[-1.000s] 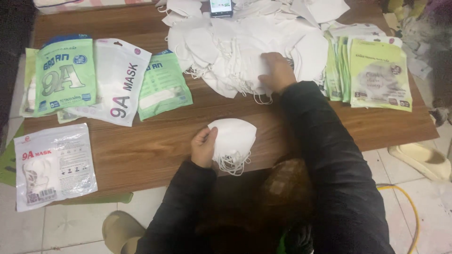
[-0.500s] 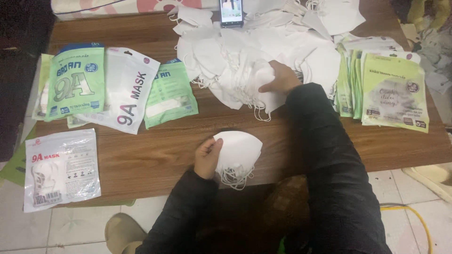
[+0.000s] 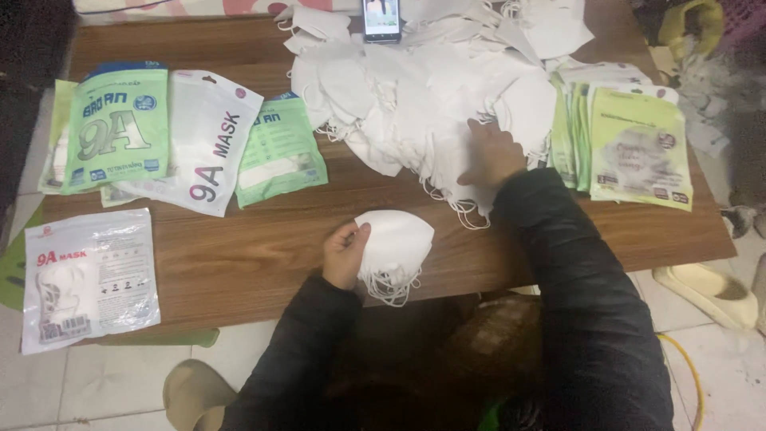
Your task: Folding and stacking face masks for packaging
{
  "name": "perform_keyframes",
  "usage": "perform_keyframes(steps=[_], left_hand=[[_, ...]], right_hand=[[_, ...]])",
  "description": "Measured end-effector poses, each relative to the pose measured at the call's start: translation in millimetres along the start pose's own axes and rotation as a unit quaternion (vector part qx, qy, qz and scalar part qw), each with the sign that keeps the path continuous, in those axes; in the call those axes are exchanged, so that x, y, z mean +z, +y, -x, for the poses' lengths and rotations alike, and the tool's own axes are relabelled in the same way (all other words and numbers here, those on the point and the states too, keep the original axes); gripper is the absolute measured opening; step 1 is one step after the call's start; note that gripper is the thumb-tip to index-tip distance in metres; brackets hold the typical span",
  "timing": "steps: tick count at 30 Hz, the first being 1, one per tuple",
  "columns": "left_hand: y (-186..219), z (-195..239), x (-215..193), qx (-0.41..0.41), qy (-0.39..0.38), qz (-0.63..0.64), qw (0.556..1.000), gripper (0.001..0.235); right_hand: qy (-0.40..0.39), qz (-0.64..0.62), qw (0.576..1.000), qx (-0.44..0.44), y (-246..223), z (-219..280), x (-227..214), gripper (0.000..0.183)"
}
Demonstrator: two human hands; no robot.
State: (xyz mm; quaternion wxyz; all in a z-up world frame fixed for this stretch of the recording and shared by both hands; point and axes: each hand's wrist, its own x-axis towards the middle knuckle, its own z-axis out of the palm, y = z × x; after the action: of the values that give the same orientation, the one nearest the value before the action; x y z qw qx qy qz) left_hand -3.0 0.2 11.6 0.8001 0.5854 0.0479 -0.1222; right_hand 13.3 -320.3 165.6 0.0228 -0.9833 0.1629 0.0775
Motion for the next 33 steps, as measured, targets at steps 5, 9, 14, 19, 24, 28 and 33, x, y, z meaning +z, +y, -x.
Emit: perform_keyframes(steps=[5, 9, 14, 19, 24, 28, 33], left_hand=[[4.6, 3.4, 2.6, -0.015, -0.009, 0.001, 1.0, 0.014], [-4.4, -1.7, 1.2, -0.017, -0.027, 0.019, 0.999, 0.024], [32.8, 12.1, 5.7, 0.03, -0.085, -0.014, 0.996, 0.059], [24.2, 11.9, 1.0, 0.111, -0.086, -0.039, 0.989, 0.069], [19.3, 14.2, -4.8, 0.202, -0.11, -0.13, 0.964, 0.035], [5.8, 4.9, -5.3, 0.216, -0.125, -0.104, 0.963, 0.025], [0.8, 3.8, -5.8, 0.187, -0.101, -0.107, 0.971, 0.023]], right_hand=[[-0.04, -0.035, 0.999, -0.004, 10.1, 10.0, 28.8, 0.087], [-0.054, -0.072, 0.996, 0.025, 3.0, 20.9, 26.9, 0.087], [-0.074, -0.133, 0.988, 0.033, 5.8, 26.6, 23.6, 0.082], [-0.072, -0.184, 0.98, 0.019, 4.7, 27.1, 21.6, 0.079], [-0.036, -0.16, 0.985, 0.047, 13.6, 12.4, 52.9, 0.071], [-0.02, -0.144, 0.989, 0.032, 0.5, 24.5, 31.4, 0.062], [0.047, -0.21, 0.977, -0.007, 0.4, 28.7, 12.8, 0.025]])
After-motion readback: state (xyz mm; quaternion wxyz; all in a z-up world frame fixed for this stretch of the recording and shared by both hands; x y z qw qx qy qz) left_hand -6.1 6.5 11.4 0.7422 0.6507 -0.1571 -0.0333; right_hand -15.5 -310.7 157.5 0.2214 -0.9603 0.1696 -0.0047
